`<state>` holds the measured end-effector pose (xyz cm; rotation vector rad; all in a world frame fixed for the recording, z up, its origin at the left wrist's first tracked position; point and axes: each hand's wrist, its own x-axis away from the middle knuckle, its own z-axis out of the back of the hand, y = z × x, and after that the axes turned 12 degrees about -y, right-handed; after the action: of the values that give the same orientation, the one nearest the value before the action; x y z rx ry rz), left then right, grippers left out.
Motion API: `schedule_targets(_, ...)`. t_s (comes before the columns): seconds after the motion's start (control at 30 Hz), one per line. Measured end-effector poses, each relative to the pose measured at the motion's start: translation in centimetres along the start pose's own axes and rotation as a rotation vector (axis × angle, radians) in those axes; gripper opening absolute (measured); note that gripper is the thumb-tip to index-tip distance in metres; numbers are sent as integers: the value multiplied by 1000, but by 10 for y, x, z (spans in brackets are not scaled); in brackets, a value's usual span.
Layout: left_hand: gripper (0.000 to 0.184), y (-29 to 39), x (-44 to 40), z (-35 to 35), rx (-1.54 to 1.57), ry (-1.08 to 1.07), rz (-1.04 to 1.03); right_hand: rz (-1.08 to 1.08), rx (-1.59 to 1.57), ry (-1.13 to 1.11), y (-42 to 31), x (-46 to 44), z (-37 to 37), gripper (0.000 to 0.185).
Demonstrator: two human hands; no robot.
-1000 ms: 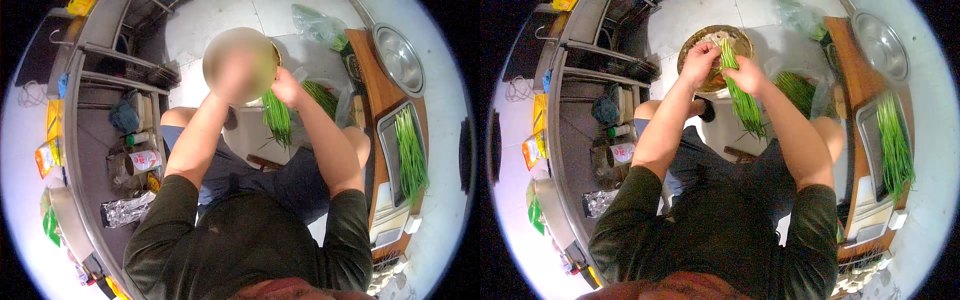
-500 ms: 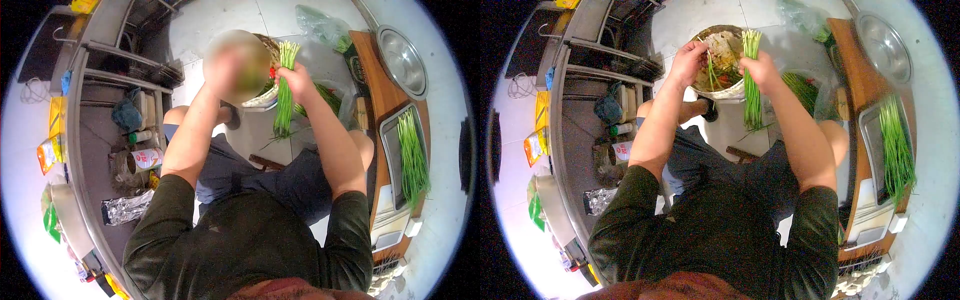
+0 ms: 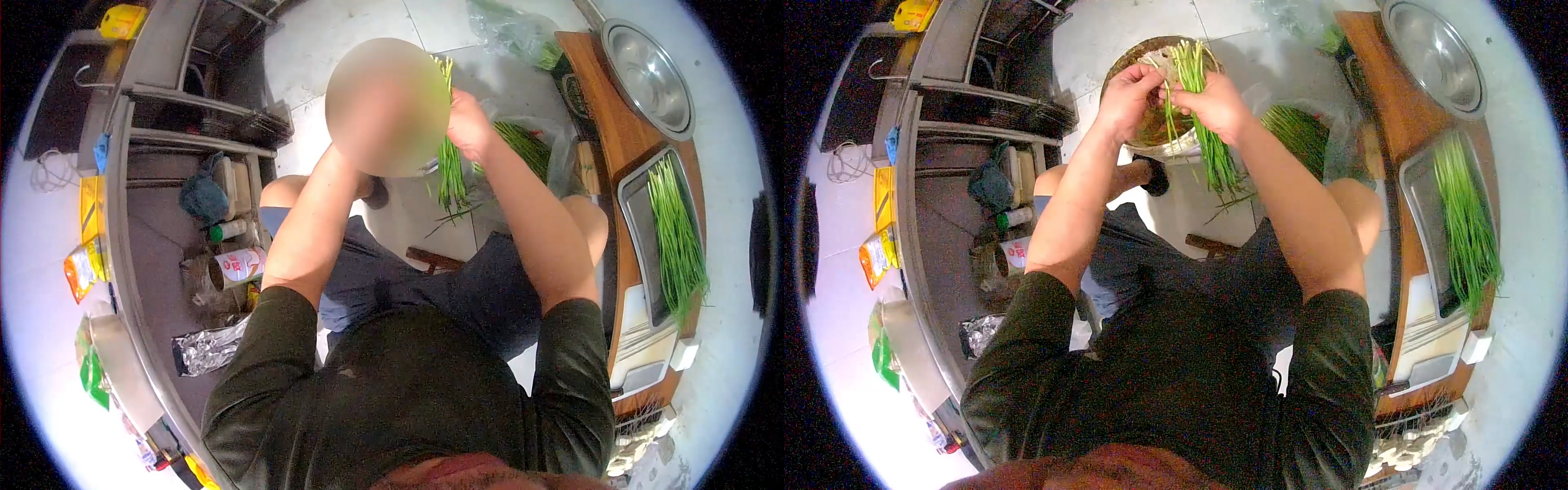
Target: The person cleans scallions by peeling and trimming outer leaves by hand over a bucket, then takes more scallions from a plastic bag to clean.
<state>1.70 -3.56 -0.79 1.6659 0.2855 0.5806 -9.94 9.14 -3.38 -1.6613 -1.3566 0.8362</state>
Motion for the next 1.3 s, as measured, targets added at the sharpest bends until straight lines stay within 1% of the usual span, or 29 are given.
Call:
schedule_targets(0.03,14,-2,-2,1,-8,2,3,-3,-4,6,-2,1,-1,13)
schedule_targets(0.1,13,-15,-8,7,-280,-29,-142,-1,-17,7,1,-1,1,13)
schedule_targets(0.17,12,-25,-12,13,-425,-34,-225,-8,-12,13,2,-1,2,14)
schedule_targets(0.2,11,-24,-11,10,-435,-24,-236,-15,-2,20,-3,1,-1,14)
schedule_targets(0.37,10,-34,-14,14,-363,-43,-196,12,35,35,-5,3,-6,16)
schedule_targets(0.5,11,-36,-16,18,-385,-88,-172,17,27,51,-6,2,-6,16)
schedule_targets(0.57,11,-27,-11,16,-271,-139,-84,29,34,52,-2,-1,-3,16)
schedule_targets(0.63,12,-7,5,10,-70,-220,82,61,59,41,3,-2,3,16)
schedule_targets(0.73,13,-5,12,12,-108,-222,167,23,90,74,7,-4,8,17)
schedule_targets(0.83,15,-4,14,17,-122,-286,221,45,71,41,11,-7,12,17)
schedule_targets(0.93,14,-9,15,23,-226,-307,197,35,71,42,9,-5,10,17)
schedule_targets(1.03,14,-10,14,23,-248,-325,180,9,64,42,7,-4,9,17)
schedule_targets(1.1,13,-3,24,12,-130,-267,188,13,77,25,8,-4,11,17)
schedule_targets(1.17,13,2,28,7,-77,-239,197,12,83,23,10,-4,12,17)
schedule_targets(1.3,12,0,29,8,-80,-228,183,16,86,22,15,-8,15,15)
